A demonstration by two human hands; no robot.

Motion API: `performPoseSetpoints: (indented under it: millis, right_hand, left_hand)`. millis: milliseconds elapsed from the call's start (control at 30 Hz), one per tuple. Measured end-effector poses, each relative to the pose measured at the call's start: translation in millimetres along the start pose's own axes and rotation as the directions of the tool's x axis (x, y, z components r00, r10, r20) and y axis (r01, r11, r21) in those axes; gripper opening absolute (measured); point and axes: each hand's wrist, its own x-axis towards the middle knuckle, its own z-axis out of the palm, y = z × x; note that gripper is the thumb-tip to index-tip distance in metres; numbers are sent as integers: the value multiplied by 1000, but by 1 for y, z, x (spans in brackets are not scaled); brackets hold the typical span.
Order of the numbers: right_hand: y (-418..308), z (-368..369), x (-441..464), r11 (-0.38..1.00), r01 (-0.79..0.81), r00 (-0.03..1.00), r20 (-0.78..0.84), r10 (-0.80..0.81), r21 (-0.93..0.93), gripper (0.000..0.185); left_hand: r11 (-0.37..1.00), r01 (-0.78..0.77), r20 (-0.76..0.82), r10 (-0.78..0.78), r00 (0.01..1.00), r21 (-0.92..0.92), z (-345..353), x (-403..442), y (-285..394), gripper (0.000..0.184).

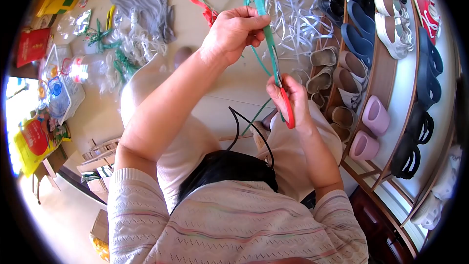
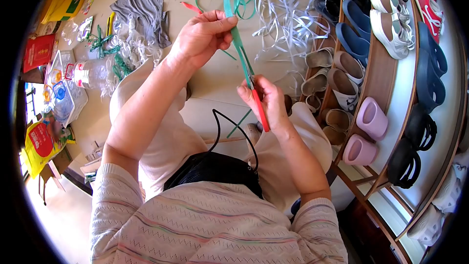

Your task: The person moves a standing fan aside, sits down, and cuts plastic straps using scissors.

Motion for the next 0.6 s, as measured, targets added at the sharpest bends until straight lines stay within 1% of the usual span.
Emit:
performPoseSetpoints:
  millis: [67,167,267,333,367,467,600]
  right_hand:
    - [1,0,1,1000,-2,1000,-4,3,16,19]
    - [-3,-1,1,999,-52,999,8,52,10,20]
    - [1,-3,1,997,-76,997,11,76,-34,20]
    - [1,-3,1,998,-49,999,12,49,-49,20]
    - [1,-3,1,998,-35,999,12,36,-55,20]
    - [-1,1,3,1000,-5,1000,-21,5,19,21]
    - [-3,0,3,1000,-15,1000,-11,15,10,21]
  left_hand:
    - [999,-20,-10,20,1000,32,2,-3,-2,11]
    - [999,-34,-19,35,999,37,6,-5,-4,12]
    - [998,-49,-20,50,999,40,5,-5,-4,12]
    - [998,-50,-37,51,998,47,4,-4,-5,12]
    - [998,-42,-30,44,999,52,4,-5,-6,12]
    - [997,-16,-21,18,1000,72,9,-10,-11,12]
    - [996,36,-9,-36,999,76,10,-11,-11,12]
